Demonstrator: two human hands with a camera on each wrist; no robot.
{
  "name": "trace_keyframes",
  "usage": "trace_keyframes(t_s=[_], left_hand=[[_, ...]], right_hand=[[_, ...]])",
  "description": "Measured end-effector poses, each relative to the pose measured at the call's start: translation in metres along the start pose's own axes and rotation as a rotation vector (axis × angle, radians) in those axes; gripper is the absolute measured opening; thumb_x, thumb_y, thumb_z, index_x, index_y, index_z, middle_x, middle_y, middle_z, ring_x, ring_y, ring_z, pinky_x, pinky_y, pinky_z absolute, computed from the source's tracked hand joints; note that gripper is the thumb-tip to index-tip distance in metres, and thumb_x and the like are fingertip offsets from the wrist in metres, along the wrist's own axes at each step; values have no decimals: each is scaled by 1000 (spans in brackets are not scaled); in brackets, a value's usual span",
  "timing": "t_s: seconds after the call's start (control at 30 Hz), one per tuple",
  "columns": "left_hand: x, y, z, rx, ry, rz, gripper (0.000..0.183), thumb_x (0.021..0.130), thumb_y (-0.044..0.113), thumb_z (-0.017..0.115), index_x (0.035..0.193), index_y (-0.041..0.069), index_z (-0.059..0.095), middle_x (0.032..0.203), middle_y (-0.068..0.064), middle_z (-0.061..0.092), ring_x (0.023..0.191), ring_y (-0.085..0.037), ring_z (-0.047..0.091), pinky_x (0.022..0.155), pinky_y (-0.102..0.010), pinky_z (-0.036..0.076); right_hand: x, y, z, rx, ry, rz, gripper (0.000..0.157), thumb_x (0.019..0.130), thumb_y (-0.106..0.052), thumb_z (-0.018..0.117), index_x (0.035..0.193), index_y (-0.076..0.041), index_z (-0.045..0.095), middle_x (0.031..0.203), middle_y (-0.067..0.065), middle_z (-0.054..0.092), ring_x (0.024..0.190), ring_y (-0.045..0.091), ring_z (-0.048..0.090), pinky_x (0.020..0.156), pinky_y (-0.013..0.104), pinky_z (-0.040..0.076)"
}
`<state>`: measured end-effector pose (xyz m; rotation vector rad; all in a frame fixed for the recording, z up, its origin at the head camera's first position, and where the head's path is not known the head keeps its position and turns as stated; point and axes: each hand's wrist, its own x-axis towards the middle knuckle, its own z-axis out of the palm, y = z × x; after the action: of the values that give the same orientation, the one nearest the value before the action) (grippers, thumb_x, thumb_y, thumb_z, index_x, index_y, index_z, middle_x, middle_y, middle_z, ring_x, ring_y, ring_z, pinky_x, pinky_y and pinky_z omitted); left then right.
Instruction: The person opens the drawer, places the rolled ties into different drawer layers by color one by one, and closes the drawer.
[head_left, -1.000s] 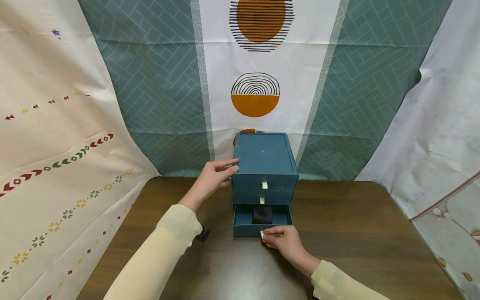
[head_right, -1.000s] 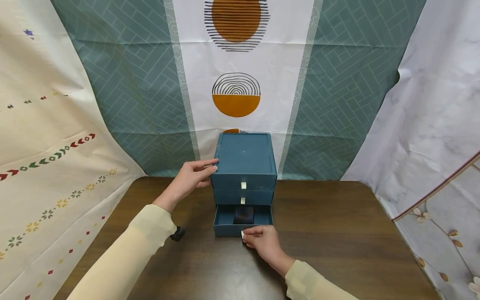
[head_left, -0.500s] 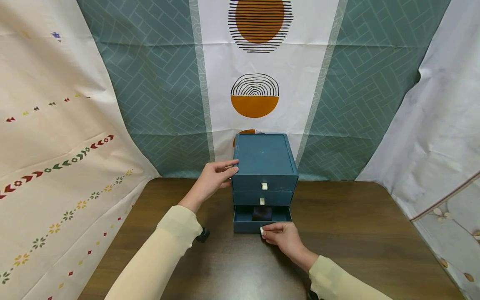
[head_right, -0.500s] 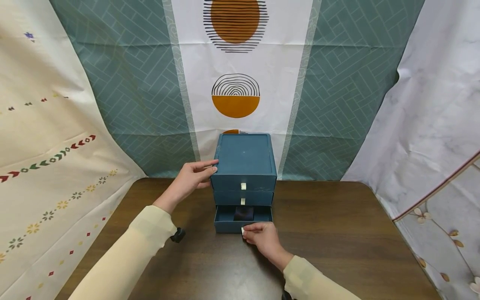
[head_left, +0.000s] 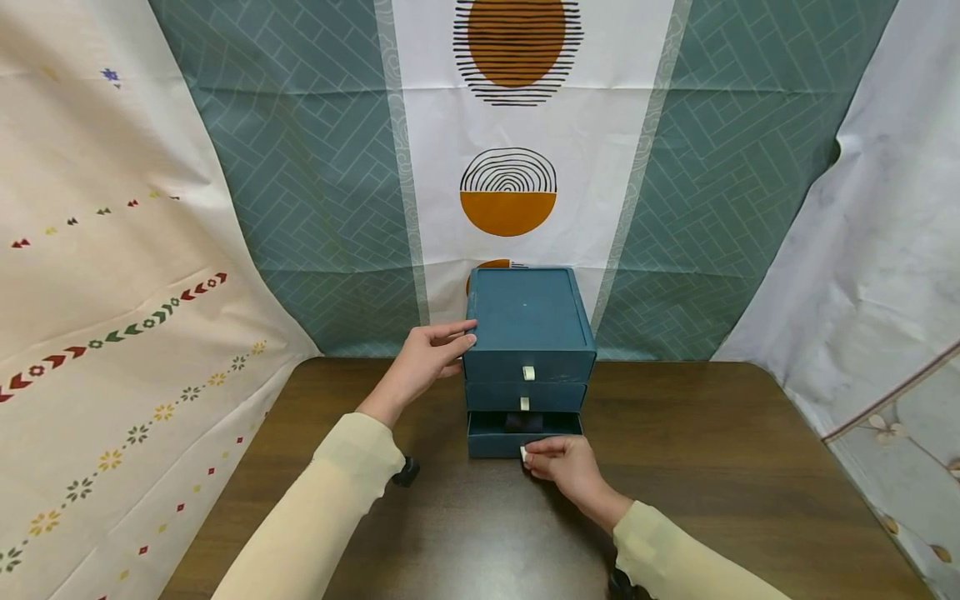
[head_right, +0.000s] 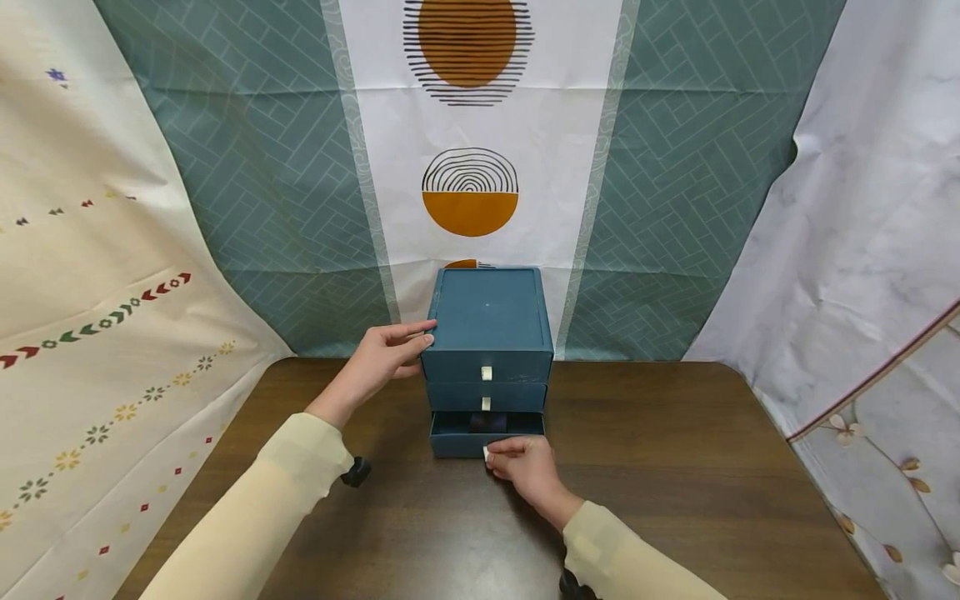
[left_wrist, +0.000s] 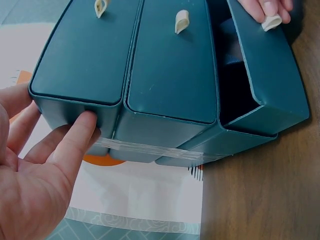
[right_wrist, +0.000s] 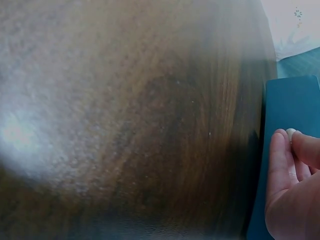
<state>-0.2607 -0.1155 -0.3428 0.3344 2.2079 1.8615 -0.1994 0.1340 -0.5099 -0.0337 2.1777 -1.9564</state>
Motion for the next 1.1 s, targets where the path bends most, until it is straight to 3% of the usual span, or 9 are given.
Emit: trace_keyframes(t_s=[0.3,0.77,1.1], left_hand=[[-2,3,-1,-2,-12,-2,44,92,28,60,135,20,53,142,-4,46,130,-21,46,98,-50,45],[-1,4,0,6,-7,-13,44,92,28,61,135,21,53,140,-2,48,129,-19,47,97,-48,46],[-4,6,0,2,-7,-12,44,92,27,61,134,20,53,140,-4,49,129,-21,47,98,-49,45]], right_hand=[[6,-4,-2,-38,1,-28,20,83,-5,68,100,5,71,103,20,69,86,27,70,73,33,58],[21,-7,-2,-28,47,-15,21,82,-3,69,100,6,70,103,22,69,87,31,70,74,39,58],[29,-7,0,-32,89,-9,15,81,1,68,95,3,73,95,18,71,82,25,71,71,35,59]])
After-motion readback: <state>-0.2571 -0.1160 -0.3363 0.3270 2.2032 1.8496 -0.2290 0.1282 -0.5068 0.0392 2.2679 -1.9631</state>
